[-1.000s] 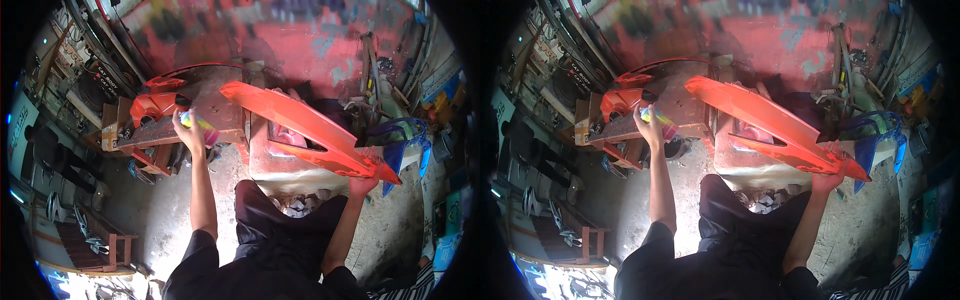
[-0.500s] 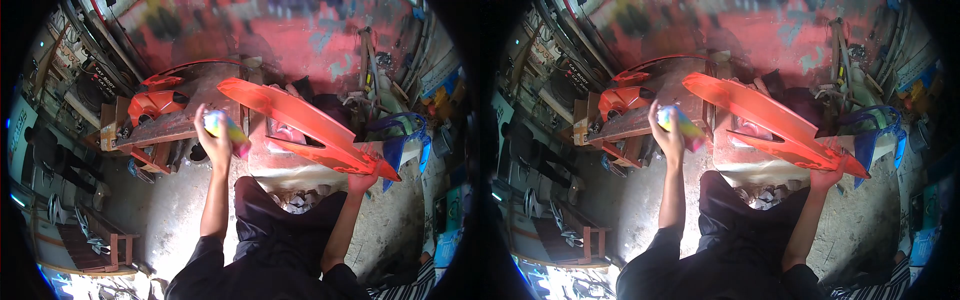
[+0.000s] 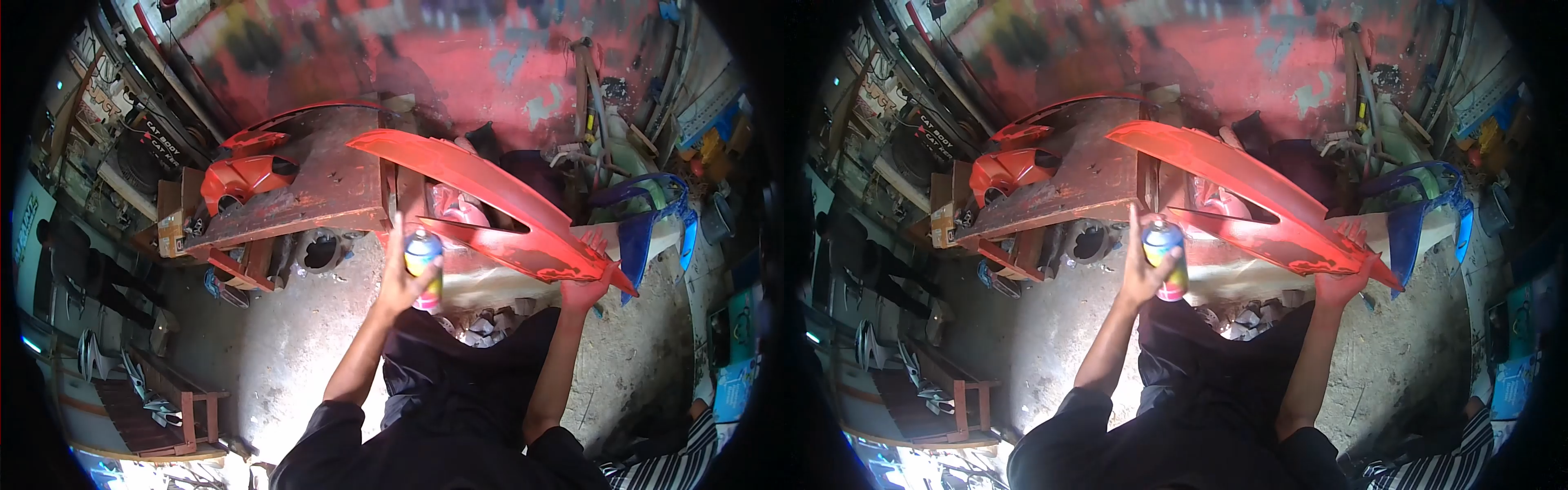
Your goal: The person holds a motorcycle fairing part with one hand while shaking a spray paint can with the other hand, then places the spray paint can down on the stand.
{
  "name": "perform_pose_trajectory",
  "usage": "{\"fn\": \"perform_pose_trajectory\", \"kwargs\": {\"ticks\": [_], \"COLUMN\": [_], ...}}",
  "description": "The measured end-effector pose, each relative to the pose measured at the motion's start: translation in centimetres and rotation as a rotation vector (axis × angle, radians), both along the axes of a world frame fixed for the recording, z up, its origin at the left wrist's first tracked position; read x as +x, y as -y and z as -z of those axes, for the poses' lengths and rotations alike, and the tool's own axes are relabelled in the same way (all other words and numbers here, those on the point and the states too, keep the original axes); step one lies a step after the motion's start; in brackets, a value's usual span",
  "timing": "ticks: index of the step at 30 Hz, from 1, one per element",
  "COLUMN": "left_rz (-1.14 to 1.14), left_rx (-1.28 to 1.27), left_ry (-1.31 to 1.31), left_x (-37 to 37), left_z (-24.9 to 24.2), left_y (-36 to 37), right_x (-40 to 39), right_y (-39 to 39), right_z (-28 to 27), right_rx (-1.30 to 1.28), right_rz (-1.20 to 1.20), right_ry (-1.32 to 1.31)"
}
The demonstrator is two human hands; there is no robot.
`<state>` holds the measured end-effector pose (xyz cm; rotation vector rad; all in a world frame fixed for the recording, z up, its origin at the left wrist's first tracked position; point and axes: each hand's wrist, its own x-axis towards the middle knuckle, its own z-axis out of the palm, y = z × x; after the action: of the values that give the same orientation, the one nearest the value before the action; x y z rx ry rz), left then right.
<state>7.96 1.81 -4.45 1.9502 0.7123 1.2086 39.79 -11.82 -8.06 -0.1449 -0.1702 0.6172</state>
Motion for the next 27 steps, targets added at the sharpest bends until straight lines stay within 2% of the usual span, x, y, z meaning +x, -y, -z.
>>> {"fn": "perform_pose_trajectory", "kwargs": {"ticks": [2,4,8,13,17,24,27], "left_rz": [-0.059,-0.23,-0.429,-0.411,-0.367,-0.342,-0.323], "left_rx": [-0.084,-0.104,-0.016,-0.089,-0.109,-0.095,-0.067], "left_ry": [0.13,0.164,0.144,0.042,0.02,-0.055,-0.024], "left_x": [-0.3,-0.2,-0.4,1.1,2.6,3.5,3.4], "left_z": [0.7,0.4,7.2,11.3,13.9,15.0,15.5], "left_y": [-1.7,-2.3,-6.7,-8.0,-9.2,-9.2,-8.9], "right_x": [-1.0,-1.2,-0.8,0.5,1.8,1.8,1.1], "right_y": [-0.1,0.1,0.7,1.7,2.7,2.9,2.5], "right_z": [-1.5,-1.7,-1.2,-0.3,0.1,-0.4,-0.7], "right_rx": [-0.05,-0.105,-0.097,-0.103,-0.007,0.09,0.014], "right_rz": [0.039,0.08,0.089,0.104,0.059,-0.019,0.014], "right_ry": [-0.03,-0.066,-0.054,-0.046,-0.001,0.061,0.041]}}
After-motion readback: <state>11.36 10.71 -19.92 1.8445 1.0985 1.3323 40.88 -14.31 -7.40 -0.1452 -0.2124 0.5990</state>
